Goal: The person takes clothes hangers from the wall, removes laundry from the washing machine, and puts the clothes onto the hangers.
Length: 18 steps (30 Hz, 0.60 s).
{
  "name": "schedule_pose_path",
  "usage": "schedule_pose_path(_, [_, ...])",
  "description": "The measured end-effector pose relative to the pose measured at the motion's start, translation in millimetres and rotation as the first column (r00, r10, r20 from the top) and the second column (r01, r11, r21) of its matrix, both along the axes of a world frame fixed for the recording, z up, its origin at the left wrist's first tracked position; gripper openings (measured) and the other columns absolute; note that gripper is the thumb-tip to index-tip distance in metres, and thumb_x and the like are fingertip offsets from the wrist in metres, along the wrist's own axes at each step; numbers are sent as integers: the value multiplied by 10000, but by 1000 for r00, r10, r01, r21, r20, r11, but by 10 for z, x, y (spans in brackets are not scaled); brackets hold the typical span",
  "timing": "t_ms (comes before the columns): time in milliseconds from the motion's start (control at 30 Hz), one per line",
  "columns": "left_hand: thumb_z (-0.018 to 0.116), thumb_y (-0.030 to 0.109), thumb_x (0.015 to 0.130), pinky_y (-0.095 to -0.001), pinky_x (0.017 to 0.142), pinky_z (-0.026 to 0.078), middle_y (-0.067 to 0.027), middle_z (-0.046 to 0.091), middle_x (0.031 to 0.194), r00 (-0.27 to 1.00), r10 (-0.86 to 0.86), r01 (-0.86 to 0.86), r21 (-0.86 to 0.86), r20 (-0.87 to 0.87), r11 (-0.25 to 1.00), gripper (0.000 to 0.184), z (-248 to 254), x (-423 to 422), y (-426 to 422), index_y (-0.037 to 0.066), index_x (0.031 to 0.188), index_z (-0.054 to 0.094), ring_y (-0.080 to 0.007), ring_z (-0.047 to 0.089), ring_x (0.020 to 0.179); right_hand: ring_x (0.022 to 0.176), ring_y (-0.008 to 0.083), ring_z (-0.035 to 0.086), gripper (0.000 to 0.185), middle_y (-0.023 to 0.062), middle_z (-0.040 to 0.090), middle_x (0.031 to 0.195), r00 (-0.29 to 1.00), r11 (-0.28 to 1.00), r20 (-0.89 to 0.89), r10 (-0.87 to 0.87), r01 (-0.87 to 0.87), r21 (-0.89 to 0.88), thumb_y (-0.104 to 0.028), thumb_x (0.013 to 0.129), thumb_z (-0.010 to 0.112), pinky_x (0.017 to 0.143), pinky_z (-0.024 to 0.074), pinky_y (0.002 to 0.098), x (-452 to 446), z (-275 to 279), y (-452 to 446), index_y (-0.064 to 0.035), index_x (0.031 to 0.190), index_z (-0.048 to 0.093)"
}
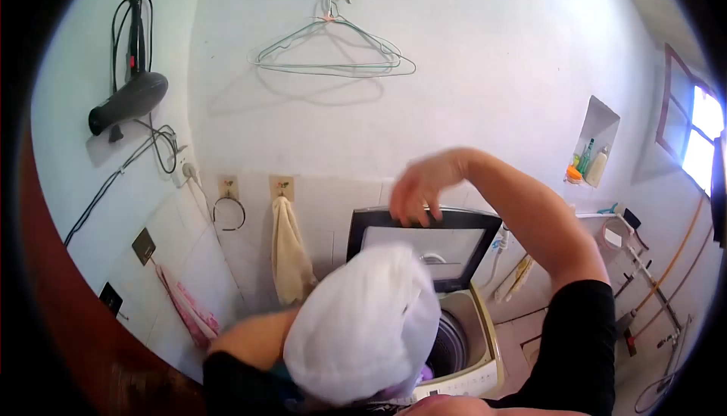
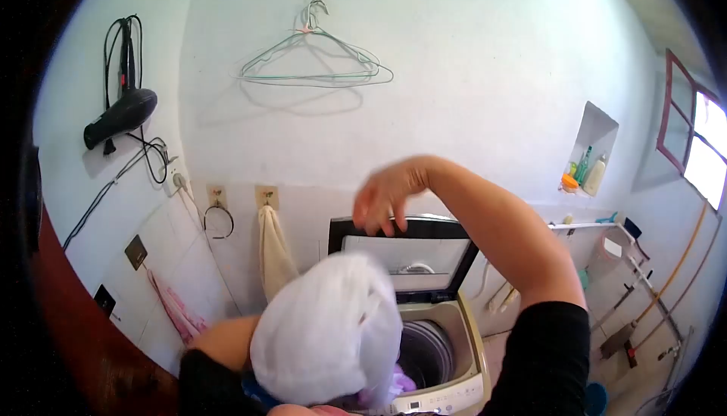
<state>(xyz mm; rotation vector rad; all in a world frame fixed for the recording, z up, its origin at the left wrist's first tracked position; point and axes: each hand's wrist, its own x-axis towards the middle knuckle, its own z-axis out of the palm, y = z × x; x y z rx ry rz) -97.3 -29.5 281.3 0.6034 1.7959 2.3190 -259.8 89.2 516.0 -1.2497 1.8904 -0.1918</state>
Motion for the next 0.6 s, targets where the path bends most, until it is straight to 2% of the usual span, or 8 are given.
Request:
schedule_pose_path(33, [555, 274, 823, -415, 889, 429, -160, 564, 1114, 998, 29, -31, 48, 55, 998, 445, -155, 57, -53, 17, 1179, 486, -311, 554, 990, 737, 166, 598, 356, 91, 620, 978, 983, 960, -142, -120, 78, -267, -197, 801, 607, 580, 529, 305, -273, 77, -151, 0, 1093, 553])
schedule_pose_path(67, [552, 282, 826, -419, 890, 429, -162, 560, 1118, 993, 68, -77, 90, 98, 993, 453, -295, 122, -137, 17, 1185, 479, -312, 552, 993, 706, 178, 607, 343, 102, 610, 908, 919, 811, -257, -300, 104, -576, -193, 780, 616, 546, 523, 314, -565, 182, -306, 8, 1052, 558])
schedule_pose_path(100, [549, 291, 829, -422, 890, 428, -165, 557, 1121, 983, 109, -129, 135, 144, 982, 461, -433, 172, -233, 17, 1192, 472, -314, 551, 996, 775, 223, 614, 324, 128, 615, 941, 623, 746, -606, -495, -52, -664, -197, 783, 602, 623, 518, 353, -741, 322, -398, -16, 1046, 550])
schedule_pose_path(133, [546, 300, 832, -425, 891, 428, -168, 554, 1125, 969, 154, -187, 166, 190, 968, 469, -572, 230, -327, 16, 1198, 466, -315, 550, 999, 880, 284, 595, 294, 141, 609, 974, 146, 693, -737, -660, -259, -672, -207, 787, 589, 726, 493, 390, -947, 341, -468, -42, 1026, 546])
schedule_pose_path(167, [544, 308, 836, -428, 892, 427, -171, 551, 1129, 951, 195, -243, 191, 239, 951, 478, -705, 318, -385, 16, 1204, 459, -317, 548, 1002, 968, 320, 554, 268, 134, 593, 1020, 66, 641, -663, -746, -203, -741, -207, 800, 566, 802, 464, 421, -1110, 443, -561, -57, 1021, 550])
schedule_pose_path(267, [535, 334, 845, -438, 894, 426, -179, 541, 1140, 895, 240, -346, 249, 375, 904, 504, -1143, 504, -501, 15, 1222, 439, -321, 544, 1012, 1058, 310, 505, 262, 133, 542, 1110, -46, 531, -533, -845, -180, -828, -166, 817, 530, 792, 473, 420, -1566, 661, -794, -61, 1055, 495])
schedule_pose_path(467, [518, 386, 865, -458, 899, 423, -196, 521, 1162, 828, 221, -417, 301, 516, 858, 556, -1417, 533, -525, 13, 1260, 399, -330, 537, 1031, 882, 310, 578, 188, 123, 618, 914, -63, 599, -596, -800, -113, -793, -141, 828, 486, 732, 469, 403, -1661, 784, -1006, -60, 994, 522])
schedule_pose_path(600, [498, 376, 877, -448, 891, 428, -186, 530, 1139, 744, -157, -388, 611, 650, 690, 527, -1278, 541, -341, 15, 1251, 409, -328, 540, 1010, 812, 310, 587, 144, 116, 626, 840, -43, 609, -614, -788, -196, -768, -138, 846, 431, 694, 459, 412, -1535, 822, -1101, -79, 871, 560])
